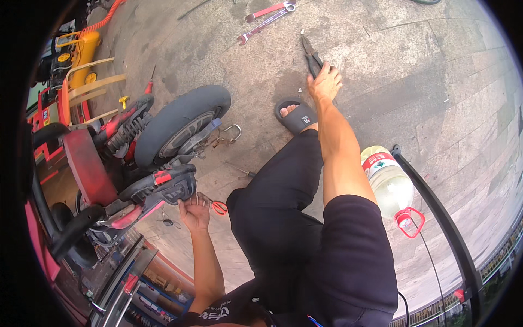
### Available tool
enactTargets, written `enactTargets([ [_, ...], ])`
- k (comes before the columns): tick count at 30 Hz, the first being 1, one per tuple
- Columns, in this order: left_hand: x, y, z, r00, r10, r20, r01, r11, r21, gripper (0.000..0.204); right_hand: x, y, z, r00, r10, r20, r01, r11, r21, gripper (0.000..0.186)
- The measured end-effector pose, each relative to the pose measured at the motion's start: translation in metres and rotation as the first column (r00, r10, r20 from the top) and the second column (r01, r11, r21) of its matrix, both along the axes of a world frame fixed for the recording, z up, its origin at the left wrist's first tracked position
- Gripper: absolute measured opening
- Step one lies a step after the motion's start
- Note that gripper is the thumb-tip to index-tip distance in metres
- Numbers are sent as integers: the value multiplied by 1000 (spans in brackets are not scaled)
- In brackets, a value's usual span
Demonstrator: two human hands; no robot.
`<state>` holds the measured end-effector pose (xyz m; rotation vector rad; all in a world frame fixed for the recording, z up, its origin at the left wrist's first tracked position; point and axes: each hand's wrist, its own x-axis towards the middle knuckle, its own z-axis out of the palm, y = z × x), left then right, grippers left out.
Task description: The person uses a cordless impact wrench and a screwdriver to remove fasteners from the rear wheel area of a pink scooter. They then remove the rear tire and place it on the floor.
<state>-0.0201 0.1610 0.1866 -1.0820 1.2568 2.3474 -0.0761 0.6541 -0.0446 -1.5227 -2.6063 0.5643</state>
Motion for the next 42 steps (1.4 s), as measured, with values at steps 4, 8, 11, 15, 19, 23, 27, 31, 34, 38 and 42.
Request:
enactTargets([
  [4, -1, -2, 20, 989, -23, 144, 35, 996, -88, 39, 12, 11, -5, 805, 567, -176, -593, 773, -224, 23],
  [8, 0, -7, 35, 965, -13, 262, 55, 987, -153, 37, 24, 20, -10, 372, 927, -55, -873, 329, -359, 25],
  [11, 1, 0, 40, 947, 63, 316, 2, 980, -200, 36, 11, 20, -14, 266, 964, -15, -894, 241, -378, 21],
  [15, 1, 21, 44, 923, 175, 343, -91, 965, -247, 35, -5, 19, -9, 196, 976, 90, -846, 215, -487, 21],
  [19, -1, 35, 43, 883, 317, 348, -239, 939, -249, 29, -5, 22, -1, 197, 964, 178, -844, 259, -469, 21],
  [23, 0, 38, 40, 847, 380, 372, -299, 919, -258, 28, 0, 48, 8, 308, 861, 405, -766, 477, -431, 18],
  [27, -4, 41, 40, 827, 375, 420, -269, 918, -290, 24, 10, 85, 36, 664, 693, 281, -512, 695, -505, 20],
  [31, -8, 53, 50, 769, 407, 493, -241, 899, -366, 33, 3, 108, 89, 795, 599, 99, -470, 710, -524, 22],
  [34, 13, 70, 85, 763, 392, 514, -193, 897, -397, 61, -27, 115, 145, 802, 596, 38, -491, 694, -527, 21],
  [38, 43, 97, 140, 836, 197, 513, -7, 937, -348, 63, -108, 127, 209, 792, 610, 25, -532, 710, -461, 24],
  [42, 54, 143, 178, 725, 241, 645, 87, 897, -433, 54, -194, 159, 232, 731, 661, -170, -655, 610, -446, 24],
])
